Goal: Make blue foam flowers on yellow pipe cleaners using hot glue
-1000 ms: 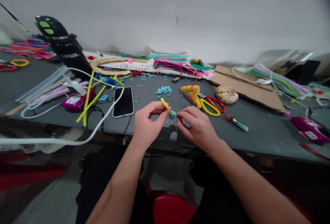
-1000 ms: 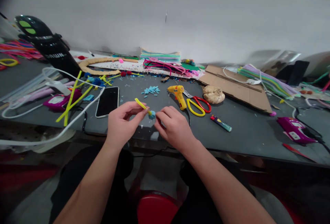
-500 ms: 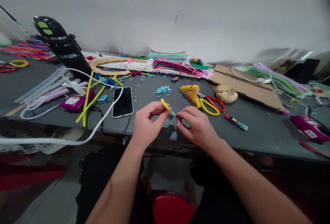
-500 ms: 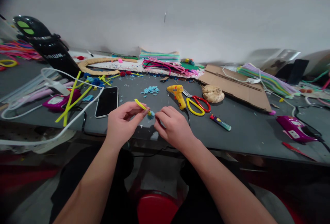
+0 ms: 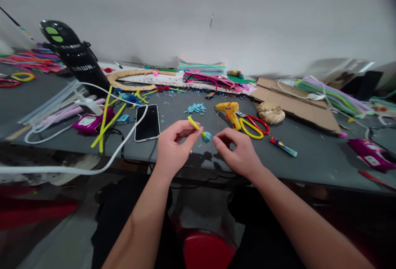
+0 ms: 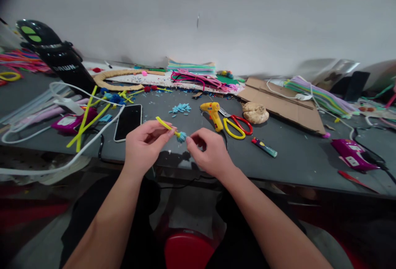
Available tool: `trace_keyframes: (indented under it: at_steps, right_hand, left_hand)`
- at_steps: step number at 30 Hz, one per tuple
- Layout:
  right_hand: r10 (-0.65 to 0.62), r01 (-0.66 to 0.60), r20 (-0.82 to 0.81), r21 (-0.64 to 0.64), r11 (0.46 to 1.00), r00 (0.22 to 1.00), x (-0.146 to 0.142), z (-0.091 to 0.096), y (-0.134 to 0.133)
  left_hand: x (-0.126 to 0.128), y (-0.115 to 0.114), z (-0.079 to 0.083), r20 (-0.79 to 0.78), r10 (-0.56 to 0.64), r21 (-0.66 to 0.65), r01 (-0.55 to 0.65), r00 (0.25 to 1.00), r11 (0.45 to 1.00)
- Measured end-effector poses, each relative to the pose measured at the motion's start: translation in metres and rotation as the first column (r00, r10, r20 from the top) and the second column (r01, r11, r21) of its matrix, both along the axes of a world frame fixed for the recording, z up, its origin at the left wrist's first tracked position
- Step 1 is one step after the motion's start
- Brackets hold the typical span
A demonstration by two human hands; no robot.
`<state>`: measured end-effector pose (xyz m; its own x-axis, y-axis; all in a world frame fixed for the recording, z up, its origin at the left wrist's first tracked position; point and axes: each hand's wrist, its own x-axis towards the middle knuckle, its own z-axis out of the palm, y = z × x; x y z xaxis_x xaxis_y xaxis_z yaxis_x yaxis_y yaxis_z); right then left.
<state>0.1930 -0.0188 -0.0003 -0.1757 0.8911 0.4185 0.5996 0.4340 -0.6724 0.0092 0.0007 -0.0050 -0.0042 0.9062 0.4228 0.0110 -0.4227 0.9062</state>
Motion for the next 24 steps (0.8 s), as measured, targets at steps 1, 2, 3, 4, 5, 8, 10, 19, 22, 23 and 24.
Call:
trace_keyframes:
  at_steps: [1, 2, 3, 4, 5, 8, 10, 19, 22, 23, 24]
  right_hand:
    - [-0.006, 0.003, -0.055, -0.061, 0.998, 0.998, 0.0, 0.0, 0.0]
    - [-0.013, 0.001, -0.103, -0.113, 0.994, 0.995, -0.001, 0.0, 0.0]
    - [-0.016, -0.006, -0.139, -0.152, 0.988, 0.99, -0.001, 0.0, 0.001]
    - [-0.015, -0.013, -0.16, -0.177, 0.984, 0.987, -0.002, -0.001, 0.001]
    - [-0.013, -0.02, -0.171, -0.188, 0.982, 0.985, -0.002, -0.001, 0.001]
    - [-0.002, -0.029, -0.176, -0.174, 0.984, 0.984, -0.004, -0.003, 0.002]
    - [0.006, -0.038, -0.185, -0.167, 0.985, 0.983, -0.004, -0.004, 0.003]
    - [0.028, -0.105, -0.312, -0.234, 0.967, 0.95, -0.005, -0.005, 0.005]
    - [0.024, -0.108, -0.308, -0.257, 0.96, 0.951, -0.002, -0.006, 0.008]
    - [0.014, -0.093, -0.293, -0.259, 0.961, 0.956, 0.001, -0.007, 0.009]
    - [0.001, -0.072, -0.271, -0.251, 0.965, 0.963, 0.003, -0.007, 0.012]
  left_hand:
    - [0.0, 0.0, 0.0, 0.002, -0.002, -0.004, 0.002, 1.0, 1.0]
    - [0.0, 0.0, 0.0, 0.002, -0.004, -0.009, 0.004, 1.0, 1.0]
    - [0.0, 0.0, 0.0, 0.0, -0.006, -0.011, 0.006, 1.0, 1.0]
    - [0.001, 0.0, 0.0, -0.001, -0.011, -0.012, 0.011, 1.0, 1.0]
    - [0.001, 0.0, 0.0, -0.001, -0.015, -0.012, 0.015, 1.0, 1.0]
    - [0.001, 0.0, 0.0, -0.009, -0.012, -0.016, 0.012, 1.0, 1.0]
    - [0.001, 0.0, 0.0, -0.019, -0.004, -0.018, 0.004, 1.0, 1.0]
    - [0.0, 0.0, 0.003, 0.013, -0.011, -0.014, 0.011, 1.0, 1.0]
    - [-0.002, 0.001, 0.003, -0.005, 0.016, -0.019, -0.016, 1.0, 1.0]
    - [-0.003, 0.001, 0.003, -0.006, 0.031, -0.023, -0.031, 1.0, 0.999]
    - [-0.005, 0.003, 0.002, -0.006, 0.047, -0.029, -0.047, 0.999, 0.998]
